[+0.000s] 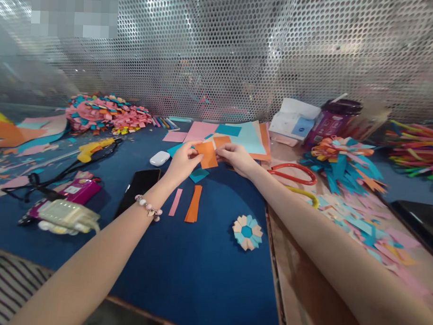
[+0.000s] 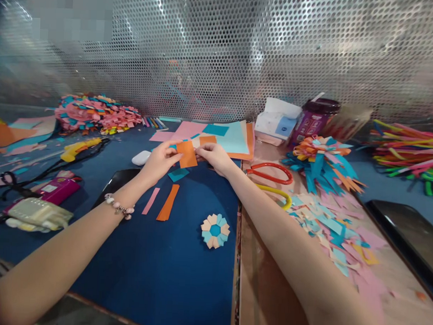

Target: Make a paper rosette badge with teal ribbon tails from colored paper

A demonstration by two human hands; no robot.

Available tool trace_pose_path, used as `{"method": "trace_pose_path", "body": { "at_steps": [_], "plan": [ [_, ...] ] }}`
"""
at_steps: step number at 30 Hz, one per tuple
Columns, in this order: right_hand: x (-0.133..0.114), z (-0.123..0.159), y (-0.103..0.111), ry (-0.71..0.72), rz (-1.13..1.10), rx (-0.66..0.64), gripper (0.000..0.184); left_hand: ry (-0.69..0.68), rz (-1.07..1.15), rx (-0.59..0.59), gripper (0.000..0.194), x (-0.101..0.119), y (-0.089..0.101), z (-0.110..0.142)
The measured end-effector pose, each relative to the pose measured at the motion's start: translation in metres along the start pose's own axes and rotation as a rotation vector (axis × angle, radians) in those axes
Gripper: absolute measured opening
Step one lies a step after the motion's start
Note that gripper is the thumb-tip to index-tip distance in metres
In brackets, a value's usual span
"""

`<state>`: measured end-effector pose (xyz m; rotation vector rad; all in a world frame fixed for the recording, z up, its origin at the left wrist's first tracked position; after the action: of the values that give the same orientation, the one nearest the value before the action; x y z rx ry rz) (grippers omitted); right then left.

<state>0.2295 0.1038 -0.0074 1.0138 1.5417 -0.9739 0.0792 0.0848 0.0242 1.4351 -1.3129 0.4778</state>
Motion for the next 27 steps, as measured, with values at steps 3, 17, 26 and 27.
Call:
{"method": "trace_pose_path", "body": {
  "at_steps": [3, 17, 26, 27],
  "plan": [
    [0.0, 0.0, -0.001, -0.003, -0.002, -0.006, 0.015, 0.012, 0.007, 0.001, 0.041, -0.001, 0.0, 0.0],
    [-0.003, -0.001, 0.0, 0.024, -0.033, -0.008, 0.013, 0.105, 0.082, 0.017, 0.027, 0.0, -0.002, 0.002],
    [-0.033, 0.002, 0.001, 0.155, 0.007, 0.113, 0.01, 0.089, 0.147, 0.008, 0.015, -0.003, -0.002, 0.001],
    [-0.051, 0.004, 0.003, 0.203, 0.011, 0.147, 0.011, 0.087, 0.154, 0.013, 0.015, -0.004, -0.002, 0.001]
  ]
}}
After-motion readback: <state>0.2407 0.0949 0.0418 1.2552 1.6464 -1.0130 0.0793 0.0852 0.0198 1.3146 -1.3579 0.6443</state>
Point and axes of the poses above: each hand's wrist, its own z-axis away from the middle knuckle, its own y-axis out of the back of the hand, x = y × z, the point moved 9 cm from there along -z, towards the middle knuckle, and after that the axes turned 7 degrees about -x, right-handed, at the moved point
